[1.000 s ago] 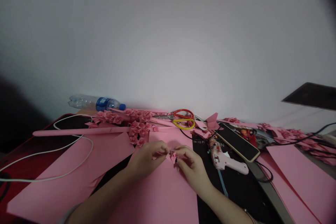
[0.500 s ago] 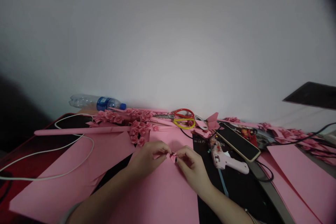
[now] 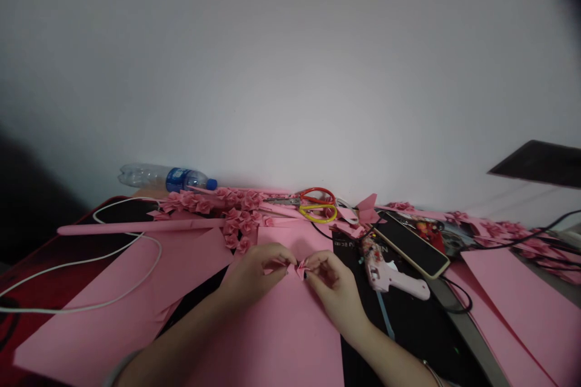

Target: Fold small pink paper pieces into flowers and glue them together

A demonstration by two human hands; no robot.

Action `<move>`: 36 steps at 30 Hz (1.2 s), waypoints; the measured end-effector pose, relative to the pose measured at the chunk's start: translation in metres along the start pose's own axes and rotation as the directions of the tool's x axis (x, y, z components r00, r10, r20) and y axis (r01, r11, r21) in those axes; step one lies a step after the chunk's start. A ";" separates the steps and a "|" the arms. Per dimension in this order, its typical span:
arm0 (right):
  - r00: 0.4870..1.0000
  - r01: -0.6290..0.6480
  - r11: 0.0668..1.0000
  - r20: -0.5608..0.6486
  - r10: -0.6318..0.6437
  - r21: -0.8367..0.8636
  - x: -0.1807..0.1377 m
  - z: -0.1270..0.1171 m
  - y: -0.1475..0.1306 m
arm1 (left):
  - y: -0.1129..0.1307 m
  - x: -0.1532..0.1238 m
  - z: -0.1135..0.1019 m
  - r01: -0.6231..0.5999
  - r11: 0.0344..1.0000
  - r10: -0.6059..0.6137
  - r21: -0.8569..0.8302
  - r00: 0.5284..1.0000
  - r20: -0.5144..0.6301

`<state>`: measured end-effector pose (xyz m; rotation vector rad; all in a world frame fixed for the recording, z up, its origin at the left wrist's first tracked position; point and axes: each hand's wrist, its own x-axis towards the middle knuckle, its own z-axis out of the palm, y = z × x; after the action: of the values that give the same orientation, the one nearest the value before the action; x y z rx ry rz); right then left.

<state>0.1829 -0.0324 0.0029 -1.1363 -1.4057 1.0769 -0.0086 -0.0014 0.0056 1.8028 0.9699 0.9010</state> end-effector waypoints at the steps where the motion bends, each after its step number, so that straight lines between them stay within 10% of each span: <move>1: 1.000 -0.005 1.000 -0.010 0.005 0.015 0.000 0.000 0.000 | 0.000 0.000 0.000 0.006 1.000 -0.006 -0.011 1.000 0.002; 22: 0.999 0.036 0.999 0.008 -0.036 0.015 0.000 0.000 -0.005 | 0.002 0.000 0.001 0.051 0.987 -0.046 -0.150 0.998 0.039; 36: 0.986 -0.138 0.988 0.098 0.131 0.064 0.006 0.000 0.005 | -0.004 0.000 0.004 -0.194 0.980 0.194 0.032 0.981 0.000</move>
<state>0.1826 -0.0258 -0.0015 -1.1552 -1.3669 1.2809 -0.0061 -0.0013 0.0001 1.9481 0.8238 1.0134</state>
